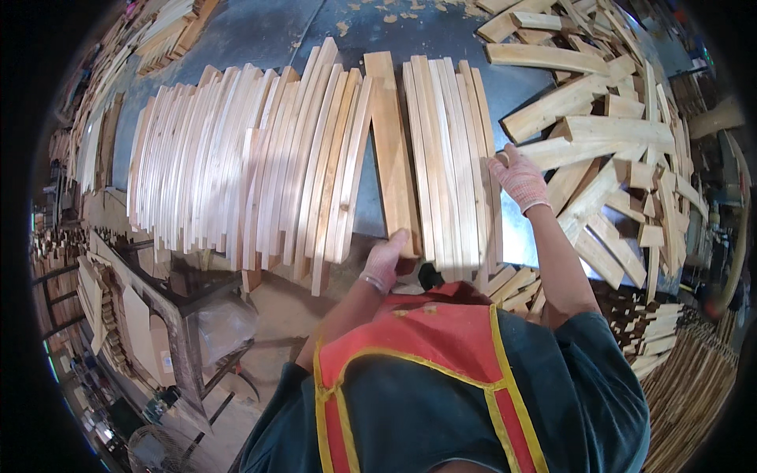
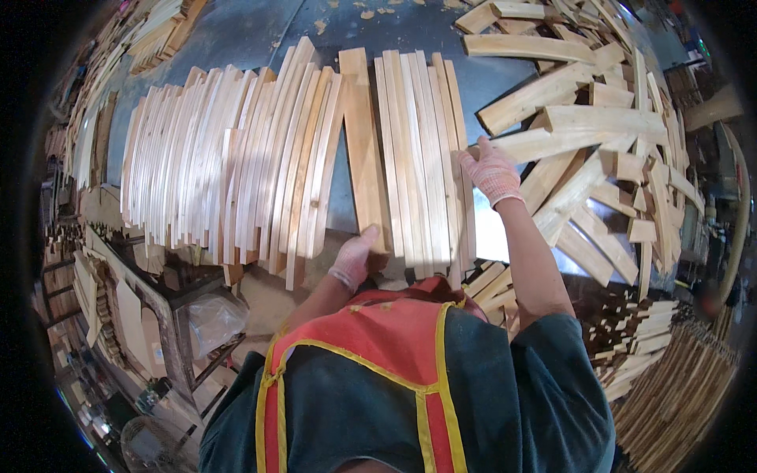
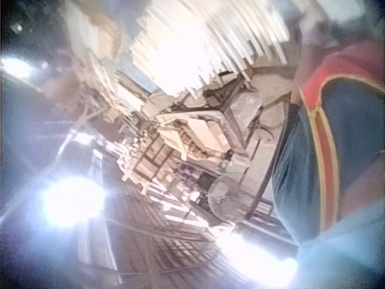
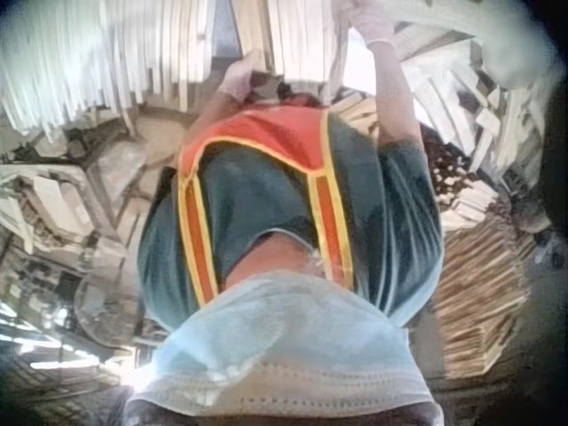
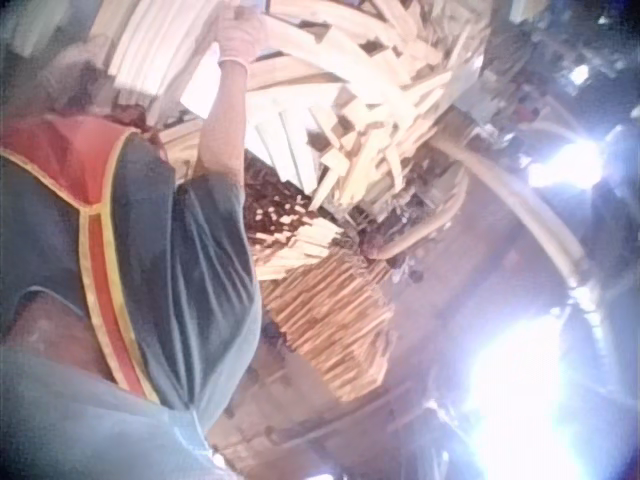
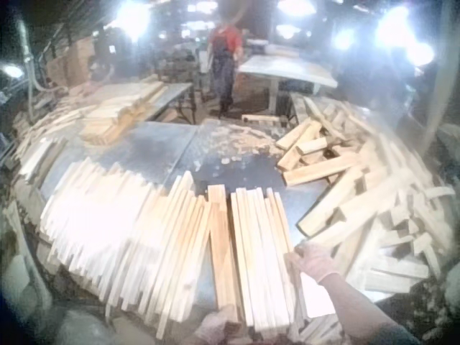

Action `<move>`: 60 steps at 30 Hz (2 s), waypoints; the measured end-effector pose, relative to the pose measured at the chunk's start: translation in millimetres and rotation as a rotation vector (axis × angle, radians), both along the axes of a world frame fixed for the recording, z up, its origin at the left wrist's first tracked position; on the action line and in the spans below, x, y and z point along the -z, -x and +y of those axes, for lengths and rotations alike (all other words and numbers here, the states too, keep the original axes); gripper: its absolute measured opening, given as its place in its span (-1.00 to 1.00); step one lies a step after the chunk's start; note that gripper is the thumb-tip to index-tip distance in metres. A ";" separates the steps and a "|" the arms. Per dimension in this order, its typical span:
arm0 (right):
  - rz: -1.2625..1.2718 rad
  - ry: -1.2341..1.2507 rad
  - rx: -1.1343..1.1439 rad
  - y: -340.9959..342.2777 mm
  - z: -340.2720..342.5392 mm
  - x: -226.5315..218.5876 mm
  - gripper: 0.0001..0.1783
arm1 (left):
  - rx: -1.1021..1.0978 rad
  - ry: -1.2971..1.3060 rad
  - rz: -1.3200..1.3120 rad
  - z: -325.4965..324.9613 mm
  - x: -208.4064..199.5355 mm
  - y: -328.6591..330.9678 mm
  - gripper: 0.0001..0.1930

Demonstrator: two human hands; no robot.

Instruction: The person picks up individual wooden planks from a large pile on a metal table and places them into a neat stack. The person repeatedly reaches for planks, aligns them, and adds them to the growing stack on the left side of the table.

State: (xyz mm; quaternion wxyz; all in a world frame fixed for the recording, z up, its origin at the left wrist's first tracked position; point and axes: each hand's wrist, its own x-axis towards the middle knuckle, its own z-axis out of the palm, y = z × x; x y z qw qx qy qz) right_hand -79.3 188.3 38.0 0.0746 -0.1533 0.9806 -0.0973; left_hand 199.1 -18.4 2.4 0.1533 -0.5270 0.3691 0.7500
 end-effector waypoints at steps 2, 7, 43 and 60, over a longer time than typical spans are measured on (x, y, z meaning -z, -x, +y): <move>-0.286 0.042 -0.031 18.7 -30.7 -61.3 -0.23 | 0.105 0.147 0.086 -7.1 4.4 -29.9 -0.50; -0.661 0.315 -0.123 45.7 -60.4 -13.9 0.00 | 0.892 1.083 -0.287 -25.0 -93.4 -57.8 -0.25; -0.863 0.471 -0.626 -138.8 -556.6 -53.4 -0.41 | 0.926 1.899 -0.008 -401.4 -49.4 -66.9 -0.33; 0.864 -0.241 0.851 -208.9 245.7 -434.4 0.04 | 1.237 1.778 0.462 -269.8 -132.5 -21.1 -0.22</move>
